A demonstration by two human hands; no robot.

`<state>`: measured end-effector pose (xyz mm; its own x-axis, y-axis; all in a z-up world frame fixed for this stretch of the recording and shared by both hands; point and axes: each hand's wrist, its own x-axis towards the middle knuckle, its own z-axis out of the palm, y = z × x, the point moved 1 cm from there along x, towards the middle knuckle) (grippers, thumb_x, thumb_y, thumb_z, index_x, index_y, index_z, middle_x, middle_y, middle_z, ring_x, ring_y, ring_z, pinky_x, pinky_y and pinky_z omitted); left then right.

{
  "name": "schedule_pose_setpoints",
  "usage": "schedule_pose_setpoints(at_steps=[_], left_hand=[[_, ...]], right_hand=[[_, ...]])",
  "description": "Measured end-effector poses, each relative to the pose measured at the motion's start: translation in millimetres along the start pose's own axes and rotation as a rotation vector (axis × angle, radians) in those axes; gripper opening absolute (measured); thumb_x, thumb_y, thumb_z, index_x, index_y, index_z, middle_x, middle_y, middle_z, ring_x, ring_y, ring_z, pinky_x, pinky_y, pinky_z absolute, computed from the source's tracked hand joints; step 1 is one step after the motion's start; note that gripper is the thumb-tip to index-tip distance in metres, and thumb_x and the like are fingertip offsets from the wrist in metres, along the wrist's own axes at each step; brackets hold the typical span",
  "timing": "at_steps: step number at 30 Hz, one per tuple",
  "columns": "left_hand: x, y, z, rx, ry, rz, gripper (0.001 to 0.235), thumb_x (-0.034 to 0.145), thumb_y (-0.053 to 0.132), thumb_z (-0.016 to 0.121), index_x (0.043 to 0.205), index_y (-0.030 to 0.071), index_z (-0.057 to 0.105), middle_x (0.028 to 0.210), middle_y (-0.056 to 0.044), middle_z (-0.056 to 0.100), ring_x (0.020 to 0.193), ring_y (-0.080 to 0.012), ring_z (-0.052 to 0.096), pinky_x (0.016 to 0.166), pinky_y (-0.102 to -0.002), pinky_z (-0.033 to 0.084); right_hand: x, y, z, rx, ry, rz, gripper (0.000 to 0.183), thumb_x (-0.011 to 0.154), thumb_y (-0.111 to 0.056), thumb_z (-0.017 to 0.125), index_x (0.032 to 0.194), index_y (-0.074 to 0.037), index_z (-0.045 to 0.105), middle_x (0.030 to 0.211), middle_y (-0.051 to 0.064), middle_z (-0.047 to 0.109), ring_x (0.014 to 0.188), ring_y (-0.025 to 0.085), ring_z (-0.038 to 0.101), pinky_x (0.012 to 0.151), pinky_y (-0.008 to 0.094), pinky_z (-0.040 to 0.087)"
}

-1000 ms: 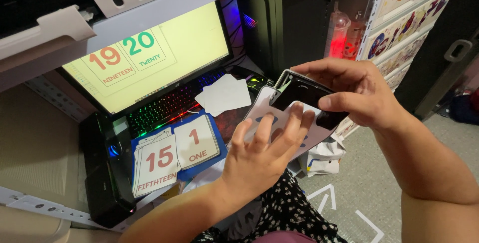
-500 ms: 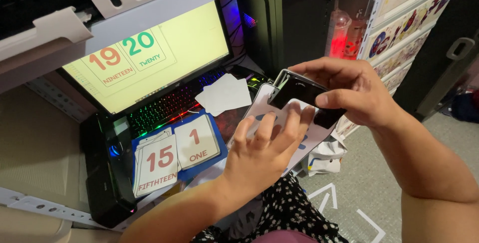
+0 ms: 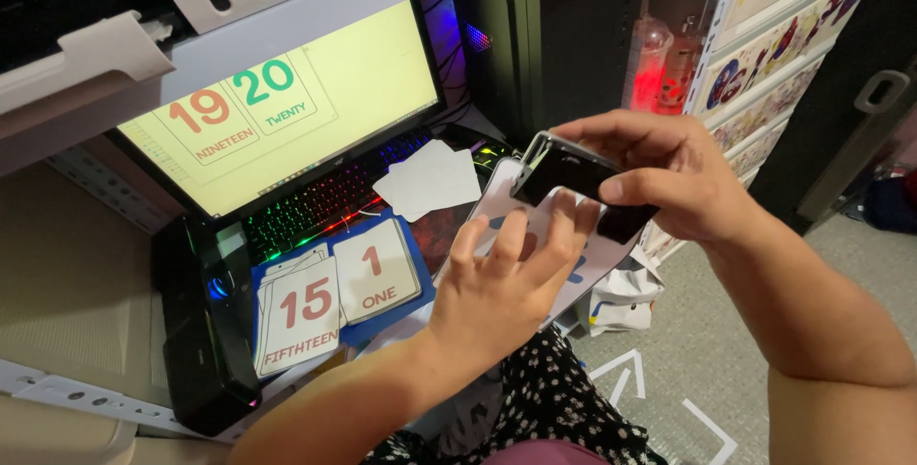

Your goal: The person is folding numbered paper cards and using a handheld stapler to staple them.

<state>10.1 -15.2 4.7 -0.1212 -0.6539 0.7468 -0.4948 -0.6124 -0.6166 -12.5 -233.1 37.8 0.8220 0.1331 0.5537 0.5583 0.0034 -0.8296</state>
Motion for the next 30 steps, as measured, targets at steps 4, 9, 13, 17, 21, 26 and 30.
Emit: schedule_pose_setpoints(at_steps=[4,9,13,17,21,26,30], left_hand=[[-3,0,3,0.006,-0.006,0.004,0.04,0.1,0.024,0.055,0.137,0.029,0.069,0.132,0.012,0.053,0.11,-0.0151,0.048,0.096,-0.035,0.037],[-2,-4,8,-0.029,0.042,0.04,0.035,0.104,0.026,0.053,0.135,0.029,0.07,0.13,0.01,0.057,0.108,-0.0134,0.049,0.094,-0.033,0.035],[3,-8,1,-0.023,0.087,0.02,0.036,0.107,0.028,0.047,0.134,0.028,0.07,0.131,0.01,0.067,0.11,-0.0073,0.051,0.101,-0.031,0.03],[6,-10,-8,-0.056,0.096,0.054,0.034,0.108,0.022,0.044,0.123,0.019,0.074,0.129,0.003,0.069,0.119,-0.0083,0.054,0.101,-0.027,0.032],[1,-7,-8,-0.016,0.069,0.004,0.029,0.107,0.029,0.055,0.127,0.025,0.076,0.128,0.006,0.062,0.114,-0.0096,0.049,0.101,-0.031,0.033],[2,-8,-12,-0.034,0.118,0.025,0.034,0.108,0.022,0.045,0.123,0.021,0.076,0.129,0.005,0.069,0.116,-0.0051,0.052,0.097,-0.026,0.031],[0,-5,-11,-0.009,0.086,0.009,0.034,0.109,0.024,0.046,0.129,0.024,0.074,0.134,0.004,0.069,0.118,-0.0058,0.052,0.099,-0.029,0.031]], right_hand=[[1,0,4,-0.02,-0.001,0.025,0.058,0.077,-0.01,0.065,0.132,0.008,0.062,0.122,0.021,0.073,0.108,0.026,0.072,0.093,0.035,0.059],[0,4,3,0.001,0.011,0.014,0.056,0.079,-0.008,0.067,0.132,0.009,0.061,0.12,0.021,0.073,0.106,0.026,0.072,0.092,0.034,0.06],[3,7,2,-0.01,0.042,0.054,0.055,0.077,-0.007,0.064,0.13,0.008,0.063,0.122,0.021,0.073,0.109,0.026,0.072,0.095,0.035,0.058],[2,10,3,0.003,0.045,0.055,0.055,0.078,-0.007,0.065,0.131,0.008,0.063,0.117,0.02,0.074,0.103,0.024,0.073,0.087,0.031,0.058],[1,10,3,-0.007,0.06,0.057,0.057,0.076,-0.008,0.066,0.131,0.008,0.063,0.115,0.02,0.075,0.103,0.025,0.073,0.088,0.032,0.059],[-2,7,7,-0.007,0.066,0.073,0.057,0.076,-0.008,0.066,0.13,0.008,0.064,0.114,0.02,0.075,0.101,0.024,0.073,0.085,0.031,0.058],[-2,10,6,-0.01,0.078,0.048,0.058,0.076,-0.01,0.068,0.131,0.008,0.063,0.113,0.02,0.074,0.101,0.025,0.073,0.086,0.031,0.057]])
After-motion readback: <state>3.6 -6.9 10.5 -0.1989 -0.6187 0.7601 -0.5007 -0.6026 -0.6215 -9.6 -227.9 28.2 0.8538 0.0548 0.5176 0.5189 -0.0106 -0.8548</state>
